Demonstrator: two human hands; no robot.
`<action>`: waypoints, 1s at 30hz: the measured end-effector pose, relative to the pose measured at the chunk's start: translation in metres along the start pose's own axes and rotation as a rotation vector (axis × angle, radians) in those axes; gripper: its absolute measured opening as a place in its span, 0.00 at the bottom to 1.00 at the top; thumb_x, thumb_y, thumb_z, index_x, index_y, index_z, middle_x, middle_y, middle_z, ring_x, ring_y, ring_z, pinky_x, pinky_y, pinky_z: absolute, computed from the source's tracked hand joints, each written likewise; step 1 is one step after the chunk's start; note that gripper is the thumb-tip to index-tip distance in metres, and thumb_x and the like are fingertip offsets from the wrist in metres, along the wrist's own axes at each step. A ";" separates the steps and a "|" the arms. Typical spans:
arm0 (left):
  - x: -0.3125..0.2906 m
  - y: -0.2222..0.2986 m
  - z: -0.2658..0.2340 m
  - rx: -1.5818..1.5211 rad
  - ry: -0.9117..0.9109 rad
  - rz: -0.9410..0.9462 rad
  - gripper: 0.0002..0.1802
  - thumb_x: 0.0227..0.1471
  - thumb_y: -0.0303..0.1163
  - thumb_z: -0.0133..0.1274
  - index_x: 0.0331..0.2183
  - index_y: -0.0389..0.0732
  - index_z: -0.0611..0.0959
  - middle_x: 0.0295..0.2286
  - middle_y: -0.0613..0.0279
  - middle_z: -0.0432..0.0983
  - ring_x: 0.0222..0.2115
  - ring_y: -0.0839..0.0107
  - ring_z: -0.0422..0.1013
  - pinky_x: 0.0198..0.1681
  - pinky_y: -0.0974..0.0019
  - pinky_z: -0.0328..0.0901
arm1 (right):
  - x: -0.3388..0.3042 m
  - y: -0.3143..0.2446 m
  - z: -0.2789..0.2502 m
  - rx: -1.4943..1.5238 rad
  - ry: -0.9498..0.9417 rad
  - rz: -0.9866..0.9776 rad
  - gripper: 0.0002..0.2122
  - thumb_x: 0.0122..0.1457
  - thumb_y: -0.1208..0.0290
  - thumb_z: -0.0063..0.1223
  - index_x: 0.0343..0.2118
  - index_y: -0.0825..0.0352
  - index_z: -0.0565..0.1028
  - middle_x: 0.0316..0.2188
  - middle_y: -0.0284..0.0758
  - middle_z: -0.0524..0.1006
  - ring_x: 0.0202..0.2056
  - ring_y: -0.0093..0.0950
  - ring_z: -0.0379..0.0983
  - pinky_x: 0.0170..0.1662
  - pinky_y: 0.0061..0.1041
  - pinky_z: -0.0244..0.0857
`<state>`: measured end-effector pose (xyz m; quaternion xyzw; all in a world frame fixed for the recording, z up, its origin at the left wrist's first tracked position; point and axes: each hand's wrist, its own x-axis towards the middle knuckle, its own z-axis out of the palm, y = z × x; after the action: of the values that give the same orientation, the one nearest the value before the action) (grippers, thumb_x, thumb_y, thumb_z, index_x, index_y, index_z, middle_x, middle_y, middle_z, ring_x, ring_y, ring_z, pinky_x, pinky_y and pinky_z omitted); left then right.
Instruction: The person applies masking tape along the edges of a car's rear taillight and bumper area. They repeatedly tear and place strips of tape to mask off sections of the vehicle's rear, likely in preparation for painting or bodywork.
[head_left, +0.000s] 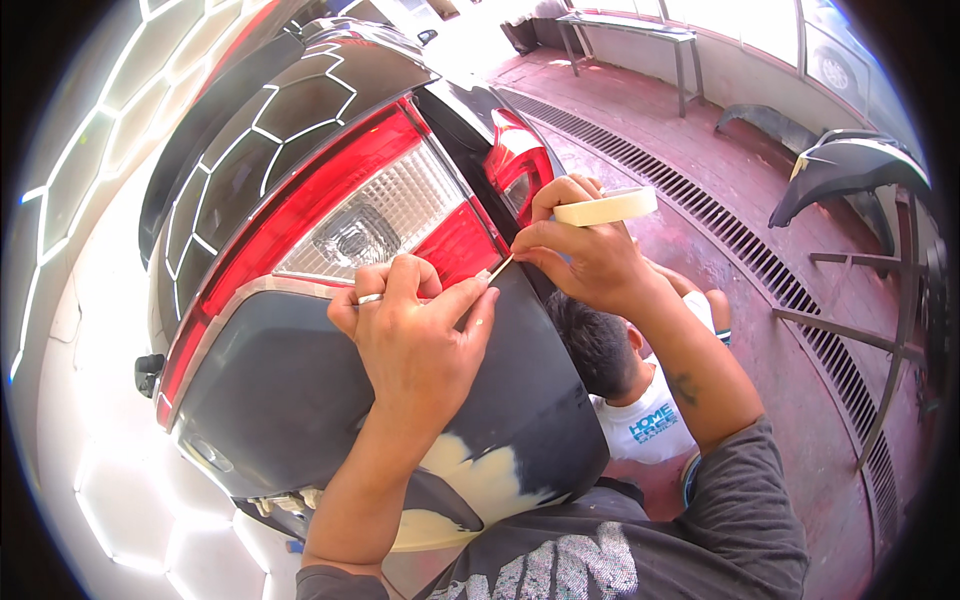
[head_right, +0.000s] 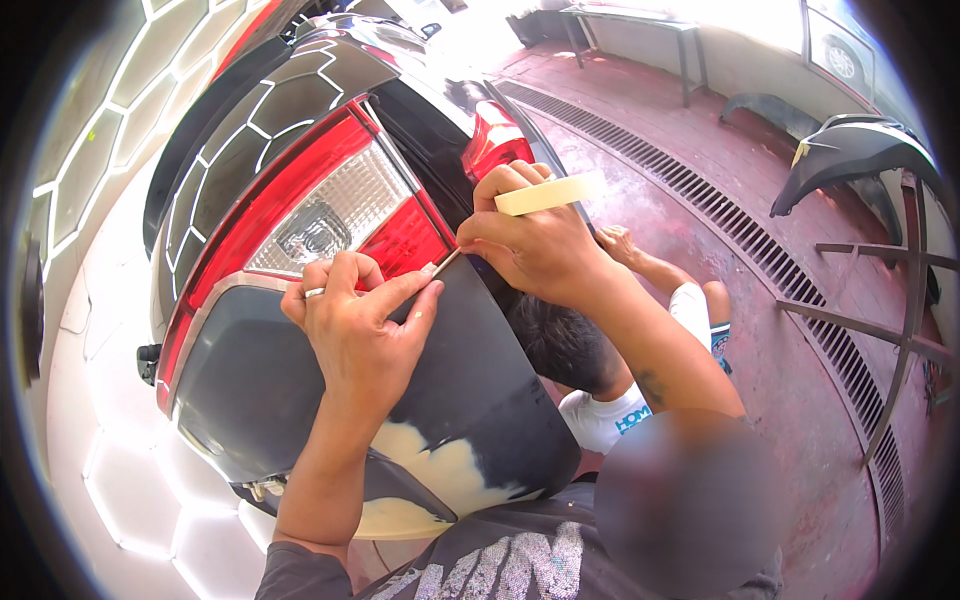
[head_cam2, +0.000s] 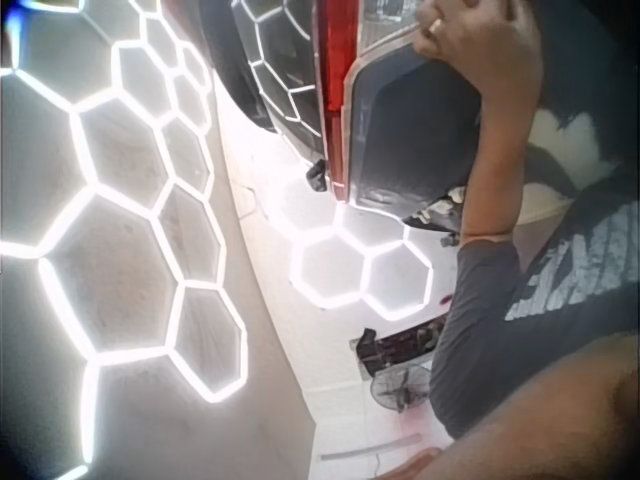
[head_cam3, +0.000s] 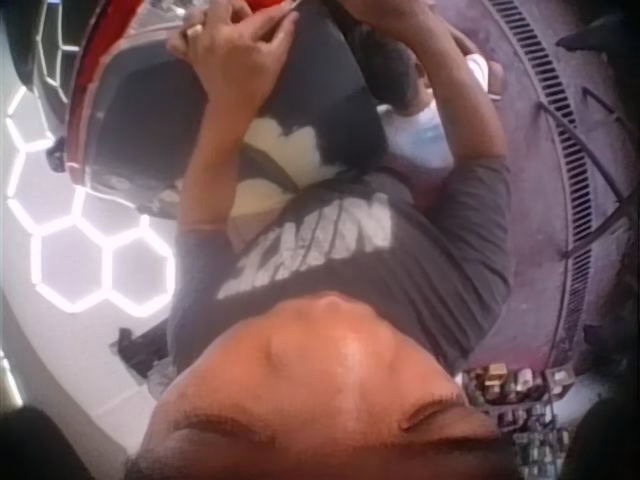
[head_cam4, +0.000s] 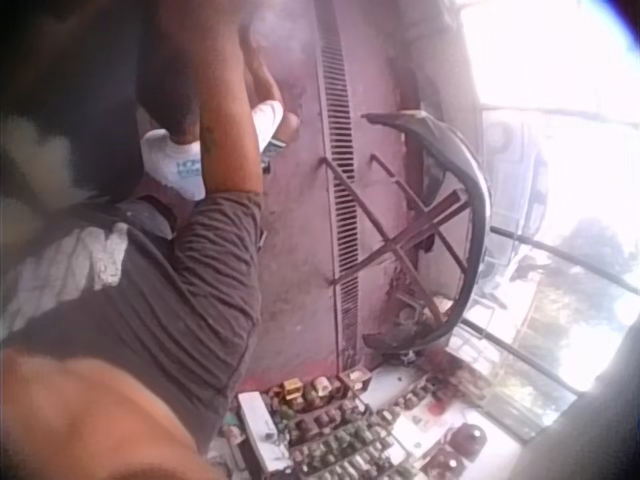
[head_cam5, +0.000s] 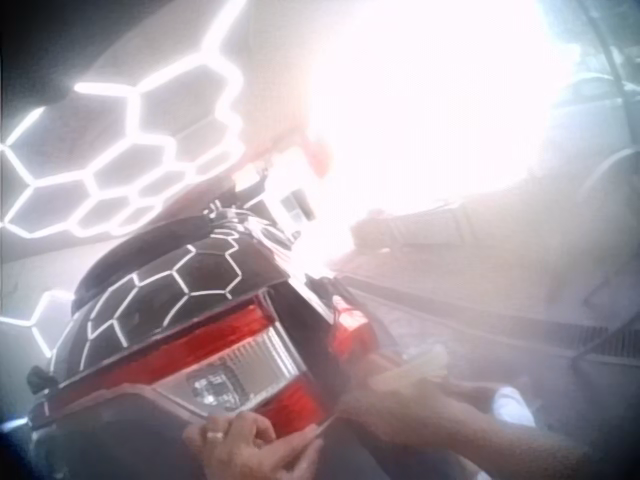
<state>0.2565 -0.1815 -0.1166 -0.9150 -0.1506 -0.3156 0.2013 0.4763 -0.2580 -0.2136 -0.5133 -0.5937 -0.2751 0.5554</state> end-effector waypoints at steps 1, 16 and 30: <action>0.001 0.000 0.000 0.000 0.005 0.001 0.10 0.48 0.42 0.80 0.36 0.64 0.98 0.32 0.76 0.70 0.45 0.68 0.67 0.59 0.49 0.52 | 0.001 0.000 0.000 0.000 0.001 -0.004 0.08 0.50 0.69 0.77 0.33 0.54 0.86 0.37 0.28 0.74 0.42 0.33 0.75 0.48 0.37 0.66; -0.001 -0.013 -0.014 0.060 0.147 -0.049 0.18 0.47 0.37 0.79 0.40 0.58 0.89 0.36 0.74 0.75 0.45 0.67 0.72 0.58 0.50 0.54 | -0.033 -0.008 0.011 0.261 -0.005 0.445 0.13 0.62 0.67 0.75 0.49 0.58 0.87 0.45 0.38 0.77 0.48 0.42 0.77 0.54 0.42 0.69; -0.061 -0.032 -0.075 0.033 0.134 -0.061 0.25 0.43 0.28 0.81 0.44 0.49 0.89 0.39 0.67 0.77 0.44 0.63 0.72 0.59 0.56 0.56 | -0.013 0.002 0.010 0.388 -0.133 0.375 0.05 0.61 0.74 0.72 0.39 0.63 0.87 0.42 0.37 0.77 0.46 0.39 0.78 0.52 0.39 0.69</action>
<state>0.1582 -0.1970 -0.0929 -0.8834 -0.1699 -0.3795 0.2163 0.4721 -0.2523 -0.2287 -0.5154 -0.5650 -0.0143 0.6442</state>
